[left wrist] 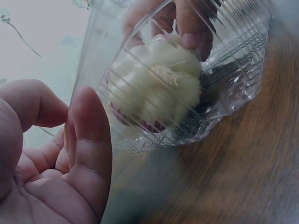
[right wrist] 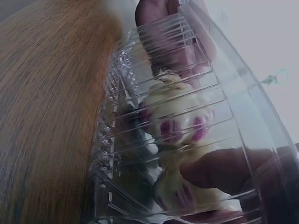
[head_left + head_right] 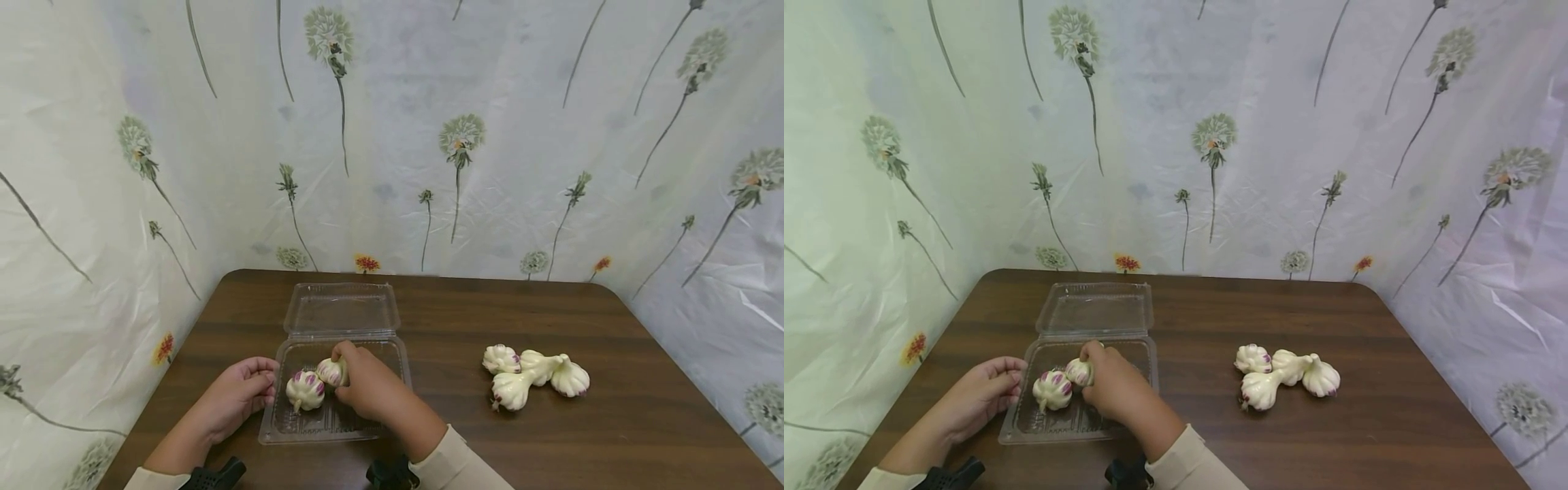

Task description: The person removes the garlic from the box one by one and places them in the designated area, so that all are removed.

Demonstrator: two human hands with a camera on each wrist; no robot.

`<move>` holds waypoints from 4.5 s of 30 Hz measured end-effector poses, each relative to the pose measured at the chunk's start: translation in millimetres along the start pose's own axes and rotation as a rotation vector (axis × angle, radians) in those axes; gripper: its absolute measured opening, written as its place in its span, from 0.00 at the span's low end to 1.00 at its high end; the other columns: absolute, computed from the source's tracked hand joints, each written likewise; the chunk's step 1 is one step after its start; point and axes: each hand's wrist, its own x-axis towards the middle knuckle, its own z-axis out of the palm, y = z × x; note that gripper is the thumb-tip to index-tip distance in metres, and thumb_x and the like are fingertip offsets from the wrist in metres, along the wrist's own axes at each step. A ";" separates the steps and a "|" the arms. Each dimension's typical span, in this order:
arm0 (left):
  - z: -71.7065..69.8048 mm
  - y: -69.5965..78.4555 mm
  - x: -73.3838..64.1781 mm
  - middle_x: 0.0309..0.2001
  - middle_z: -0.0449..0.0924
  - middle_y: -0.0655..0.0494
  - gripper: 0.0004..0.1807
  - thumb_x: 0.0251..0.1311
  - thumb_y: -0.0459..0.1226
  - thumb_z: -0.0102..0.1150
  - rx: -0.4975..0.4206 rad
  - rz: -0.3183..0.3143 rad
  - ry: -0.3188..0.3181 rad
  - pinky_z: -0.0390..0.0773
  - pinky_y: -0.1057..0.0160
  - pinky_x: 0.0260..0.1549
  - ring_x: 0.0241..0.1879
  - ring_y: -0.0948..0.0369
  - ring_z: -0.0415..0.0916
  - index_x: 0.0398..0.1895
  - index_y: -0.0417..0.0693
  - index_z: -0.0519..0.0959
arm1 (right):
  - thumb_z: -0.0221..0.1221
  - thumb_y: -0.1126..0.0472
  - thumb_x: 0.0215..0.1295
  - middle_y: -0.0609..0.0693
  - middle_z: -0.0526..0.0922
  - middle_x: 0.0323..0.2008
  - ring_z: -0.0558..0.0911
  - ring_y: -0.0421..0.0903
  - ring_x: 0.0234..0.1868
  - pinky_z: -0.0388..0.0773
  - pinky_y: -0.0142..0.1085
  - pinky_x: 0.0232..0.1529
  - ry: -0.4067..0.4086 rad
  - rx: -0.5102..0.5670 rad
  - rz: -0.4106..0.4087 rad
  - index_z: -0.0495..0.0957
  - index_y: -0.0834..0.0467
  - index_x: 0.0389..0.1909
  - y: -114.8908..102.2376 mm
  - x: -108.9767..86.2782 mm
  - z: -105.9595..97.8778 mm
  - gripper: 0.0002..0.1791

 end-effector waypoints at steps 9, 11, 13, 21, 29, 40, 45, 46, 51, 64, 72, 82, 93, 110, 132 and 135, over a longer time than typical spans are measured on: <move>-0.1 0.1 -0.7 0.39 0.75 0.57 0.24 0.80 0.36 0.50 -0.002 0.000 0.007 0.84 0.66 0.40 0.38 0.65 0.77 0.68 0.27 0.61 | 0.70 0.63 0.67 0.47 0.78 0.43 0.75 0.42 0.35 0.73 0.37 0.34 0.053 -0.023 -0.010 0.72 0.50 0.57 1.2 1.7 1.9 0.23; -0.1 0.4 -0.9 0.39 0.75 0.57 0.24 0.79 0.35 0.50 -0.004 0.000 0.008 0.84 0.66 0.40 0.38 0.65 0.77 0.68 0.27 0.61 | 0.71 0.63 0.66 0.47 0.79 0.42 0.75 0.42 0.35 0.74 0.37 0.35 0.061 -0.024 -0.012 0.72 0.51 0.57 1.1 1.6 1.7 0.23; -0.1 0.3 -0.9 0.39 0.75 0.57 0.24 0.79 0.35 0.51 -0.007 0.001 0.008 0.85 0.66 0.40 0.38 0.65 0.77 0.68 0.27 0.62 | 0.71 0.63 0.66 0.47 0.79 0.42 0.74 0.42 0.35 0.73 0.37 0.34 0.068 -0.026 -0.011 0.73 0.51 0.57 1.0 0.9 1.2 0.23; -0.4 -1.0 -0.3 0.39 0.75 0.57 0.21 0.79 0.34 0.51 -0.020 0.005 0.008 0.84 0.67 0.40 0.37 0.65 0.77 0.65 0.28 0.63 | 0.71 0.63 0.67 0.48 0.79 0.44 0.74 0.43 0.35 0.73 0.37 0.34 0.071 -0.034 -0.004 0.73 0.51 0.58 1.2 -1.2 -0.6 0.23; -1.3 -2.6 -0.1 0.40 0.75 0.57 0.21 0.80 0.35 0.51 -0.019 0.012 -0.008 0.84 0.67 0.40 0.38 0.65 0.77 0.66 0.29 0.63 | 0.70 0.63 0.67 0.47 0.79 0.42 0.75 0.42 0.34 0.74 0.36 0.34 0.088 -0.009 -0.002 0.73 0.51 0.58 0.5 -5.5 -2.9 0.23; -2.0 -4.2 1.7 0.41 0.74 0.56 0.22 0.80 0.35 0.50 -0.011 0.010 -0.004 0.85 0.66 0.41 0.39 0.65 0.76 0.67 0.29 0.62 | 0.69 0.61 0.69 0.46 0.76 0.40 0.74 0.43 0.30 0.73 0.36 0.30 0.099 0.053 0.003 0.73 0.50 0.61 4.0 -10.9 -8.2 0.23; -0.7 -2.4 2.6 0.41 0.74 0.57 0.22 0.80 0.35 0.50 -0.012 0.003 0.004 0.85 0.66 0.41 0.39 0.64 0.77 0.66 0.29 0.63 | 0.69 0.60 0.70 0.45 0.76 0.40 0.74 0.43 0.34 0.73 0.38 0.31 0.096 0.082 0.003 0.73 0.49 0.61 5.1 -16.5 -13.4 0.22; -0.7 -1.7 2.8 0.41 0.75 0.57 0.22 0.80 0.36 0.50 -0.010 0.006 0.003 0.84 0.65 0.41 0.39 0.64 0.76 0.66 0.29 0.63 | 0.69 0.60 0.70 0.46 0.76 0.39 0.74 0.44 0.34 0.73 0.38 0.31 0.096 0.090 0.001 0.73 0.49 0.61 5.4 -17.9 -14.5 0.22; 0.0 1.2 3.8 0.40 0.75 0.56 0.23 0.80 0.36 0.50 -0.002 0.008 0.013 0.84 0.65 0.41 0.38 0.64 0.76 0.67 0.28 0.62 | 0.67 0.60 0.71 0.48 0.77 0.41 0.76 0.48 0.39 0.74 0.40 0.34 0.142 0.123 -0.018 0.73 0.50 0.61 9.7 -22.8 -17.8 0.22; -0.2 -6.2 2.2 0.42 0.75 0.56 0.20 0.80 0.36 0.51 -0.021 -0.020 0.033 0.84 0.66 0.41 0.39 0.64 0.77 0.65 0.31 0.64 | 0.68 0.63 0.69 0.55 0.77 0.60 0.83 0.54 0.58 0.85 0.47 0.55 0.313 0.231 -0.039 0.73 0.53 0.61 24.6 -41.6 -18.8 0.23; 0.1 -5.7 3.0 0.40 0.75 0.57 0.19 0.79 0.35 0.51 -0.017 -0.007 0.030 0.84 0.65 0.40 0.39 0.64 0.77 0.64 0.31 0.65 | 0.67 0.66 0.68 0.56 0.77 0.59 0.83 0.55 0.59 0.83 0.46 0.60 0.402 0.294 -0.054 0.73 0.54 0.60 31.6 -58.3 -21.8 0.22; 0.4 -1.2 2.3 0.39 0.76 0.57 0.19 0.79 0.35 0.52 -0.024 -0.008 0.027 0.84 0.66 0.40 0.39 0.64 0.77 0.63 0.31 0.66 | 0.68 0.68 0.67 0.54 0.77 0.61 0.82 0.52 0.61 0.82 0.38 0.61 0.455 0.326 -0.027 0.72 0.52 0.61 38.7 -73.4 -27.8 0.25; -0.1 1.7 2.9 0.39 0.75 0.58 0.19 0.79 0.35 0.51 -0.007 0.000 0.024 0.84 0.65 0.40 0.38 0.64 0.77 0.64 0.31 0.65 | 0.70 0.70 0.65 0.59 0.79 0.59 0.82 0.53 0.61 0.80 0.40 0.64 0.533 0.449 0.009 0.72 0.54 0.61 54.9 -90.0 -36.3 0.27; -0.2 -0.6 1.4 0.41 0.75 0.57 0.18 0.79 0.35 0.51 -0.012 -0.002 0.018 0.84 0.66 0.41 0.39 0.65 0.77 0.64 0.31 0.65 | 0.70 0.75 0.62 0.57 0.79 0.55 0.82 0.48 0.55 0.81 0.32 0.60 0.619 0.462 0.014 0.72 0.60 0.59 71.6 -115.6 -40.7 0.27; -0.8 -2.2 2.6 0.39 0.76 0.58 0.17 0.79 0.35 0.51 -0.027 -0.002 0.008 0.84 0.66 0.40 0.38 0.65 0.77 0.63 0.33 0.66 | 0.70 0.72 0.63 0.56 0.80 0.53 0.81 0.36 0.52 0.80 0.23 0.55 0.673 0.304 0.079 0.71 0.58 0.59 103.4 -152.9 -49.5 0.27; -1.0 -2.4 2.6 0.39 0.76 0.58 0.17 0.79 0.35 0.51 -0.025 -0.002 0.007 0.84 0.66 0.40 0.38 0.65 0.77 0.63 0.33 0.66 | 0.70 0.70 0.64 0.56 0.80 0.54 0.81 0.36 0.51 0.81 0.24 0.54 0.672 0.298 0.092 0.72 0.58 0.59 106.6 -157.5 -50.9 0.26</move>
